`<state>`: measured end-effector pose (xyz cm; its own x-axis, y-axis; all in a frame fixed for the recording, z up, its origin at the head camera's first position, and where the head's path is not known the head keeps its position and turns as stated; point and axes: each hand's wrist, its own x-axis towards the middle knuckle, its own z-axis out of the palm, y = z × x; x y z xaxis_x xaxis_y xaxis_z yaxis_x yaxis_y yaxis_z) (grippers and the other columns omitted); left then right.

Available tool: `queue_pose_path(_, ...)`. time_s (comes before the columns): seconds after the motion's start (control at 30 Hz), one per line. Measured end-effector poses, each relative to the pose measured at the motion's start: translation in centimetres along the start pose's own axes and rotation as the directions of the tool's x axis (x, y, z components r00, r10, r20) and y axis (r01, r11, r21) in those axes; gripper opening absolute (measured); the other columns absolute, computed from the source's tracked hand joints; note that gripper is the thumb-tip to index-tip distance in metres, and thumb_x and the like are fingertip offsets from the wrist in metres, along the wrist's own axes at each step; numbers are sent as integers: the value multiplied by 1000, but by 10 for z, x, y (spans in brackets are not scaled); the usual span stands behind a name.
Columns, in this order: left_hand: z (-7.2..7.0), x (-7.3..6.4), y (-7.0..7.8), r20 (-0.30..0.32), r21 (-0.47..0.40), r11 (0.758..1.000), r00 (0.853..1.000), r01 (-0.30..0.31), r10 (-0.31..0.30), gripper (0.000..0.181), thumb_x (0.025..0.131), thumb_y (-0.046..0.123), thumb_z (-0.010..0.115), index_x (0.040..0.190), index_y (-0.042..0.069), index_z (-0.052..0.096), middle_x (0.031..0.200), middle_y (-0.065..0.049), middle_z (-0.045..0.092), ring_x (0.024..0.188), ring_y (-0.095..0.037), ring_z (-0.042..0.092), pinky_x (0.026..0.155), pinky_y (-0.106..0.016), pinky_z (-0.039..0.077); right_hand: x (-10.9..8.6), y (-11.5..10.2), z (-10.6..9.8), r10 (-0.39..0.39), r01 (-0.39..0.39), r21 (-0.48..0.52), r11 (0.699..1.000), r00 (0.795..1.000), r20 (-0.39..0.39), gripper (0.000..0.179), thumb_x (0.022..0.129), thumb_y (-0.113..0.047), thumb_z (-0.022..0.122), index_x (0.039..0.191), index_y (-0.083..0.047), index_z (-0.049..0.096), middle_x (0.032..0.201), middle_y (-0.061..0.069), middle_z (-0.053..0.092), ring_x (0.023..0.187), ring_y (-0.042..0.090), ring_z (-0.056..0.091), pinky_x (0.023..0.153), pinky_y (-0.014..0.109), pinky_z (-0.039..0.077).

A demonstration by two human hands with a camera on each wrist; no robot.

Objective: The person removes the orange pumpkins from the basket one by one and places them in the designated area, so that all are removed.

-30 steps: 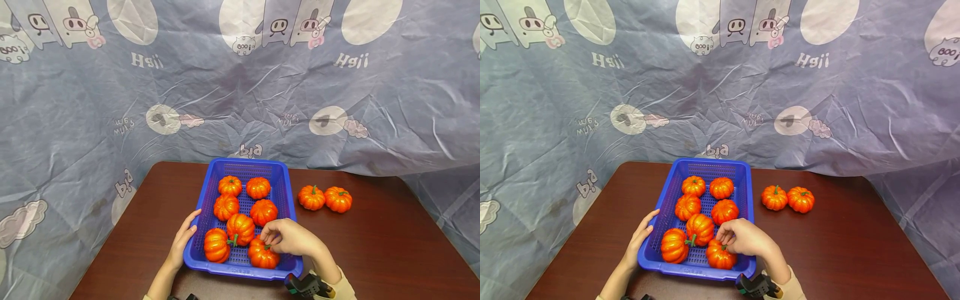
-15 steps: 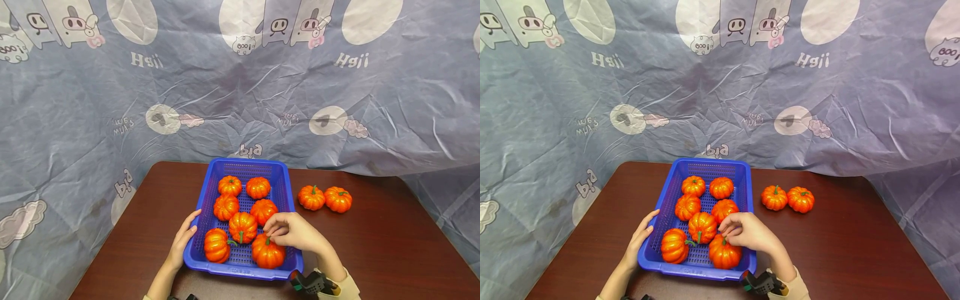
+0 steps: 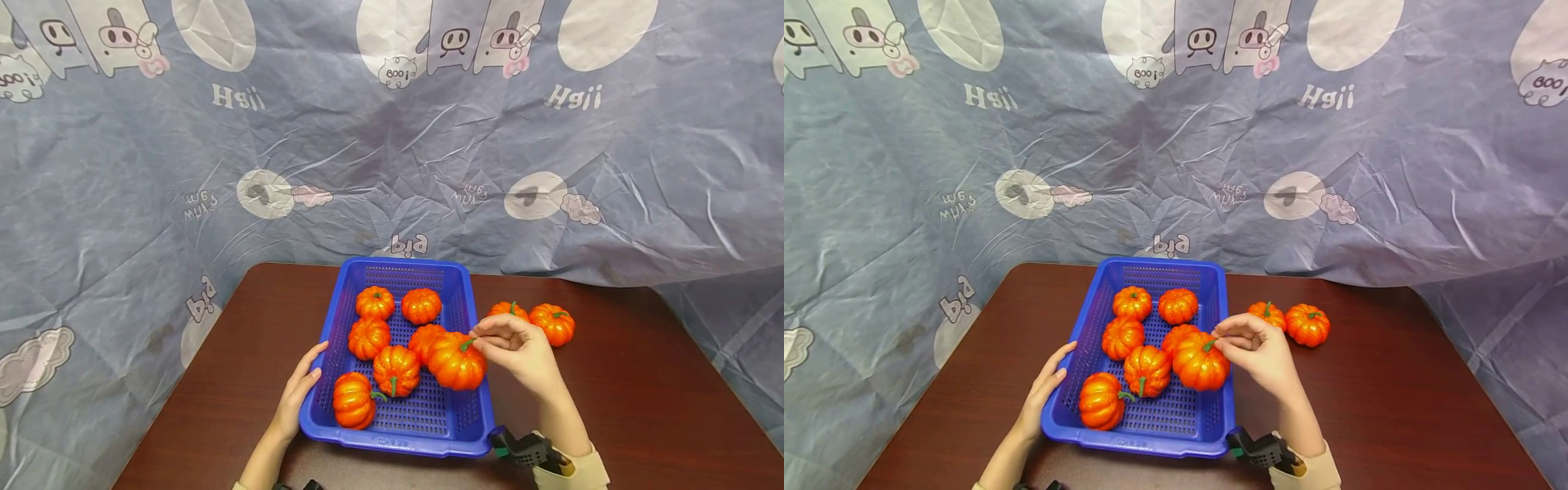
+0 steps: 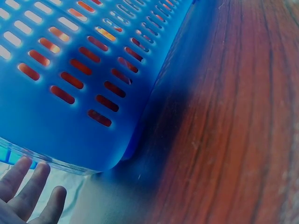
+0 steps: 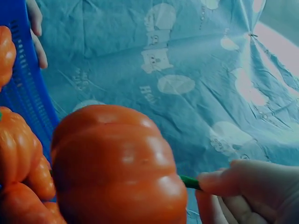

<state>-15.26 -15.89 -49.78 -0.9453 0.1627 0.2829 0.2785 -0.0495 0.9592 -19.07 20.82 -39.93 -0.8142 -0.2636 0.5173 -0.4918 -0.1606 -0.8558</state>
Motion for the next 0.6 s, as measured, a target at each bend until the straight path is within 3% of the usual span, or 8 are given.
queue_pose_path(0.07,0,0,0,0,2,1000,1000,-2,2,45,99,14,33,143,5,34,145,-18,32,123,-22,42,96,-24,38,-2,12,-13,-32,35,59,998,998,-59,26,75,15,67,99,5,63,93,8,70,86,19,68,75,28,52)
queue_pose_path(0.17,0,0,0,0,8,1000,1000,-5,5,45,99,14,33,143,5,34,144,-18,32,122,-21,42,96,-24,38,-4,10,-23,-41,45,22,999,986,-162,26,75,13,69,98,3,64,92,6,70,87,17,68,76,26,51)
queue_pose_path(0.27,-1,0,0,0,16,1000,1000,-9,9,45,99,14,33,143,5,34,145,-18,32,123,-21,42,96,-23,37,-5,7,-33,-63,67,8,998,972,-225,26,75,16,67,99,10,63,92,7,70,87,16,68,77,26,51)
queue_pose_path(0.3,-1,0,0,0,18,1000,1000,-10,10,45,99,14,33,143,5,34,145,-18,32,123,-21,42,96,-23,37,-5,-7,-29,-52,43,-41,998,965,-258,26,73,20,65,98,13,61,89,6,69,84,16,68,75,25,51)
queue_pose_path(0.43,0,0,0,-1,22,1000,1000,-7,7,45,99,14,33,143,5,34,145,-18,32,123,-21,41,96,-23,37,-7,-11,-41,-73,76,-4,997,944,-321,28,72,29,58,99,21,57,90,10,69,82,18,68,74,26,52)
queue_pose_path(0.5,0,0,1,1,21,1000,1000,-7,7,45,99,14,33,143,5,34,145,-18,32,123,-21,41,96,-23,37,-9,-13,-46,-63,74,14,997,920,-386,29,72,31,56,99,22,57,89,12,69,81,19,68,72,26,52)
queue_pose_path(0.6,0,0,1,13,17,1000,1000,-16,16,45,99,14,32,144,4,33,145,-20,31,123,-22,41,97,-23,37,-11,-15,-55,-30,46,19,999,860,-509,31,70,32,56,98,20,59,86,12,70,79,19,68,69,24,53)
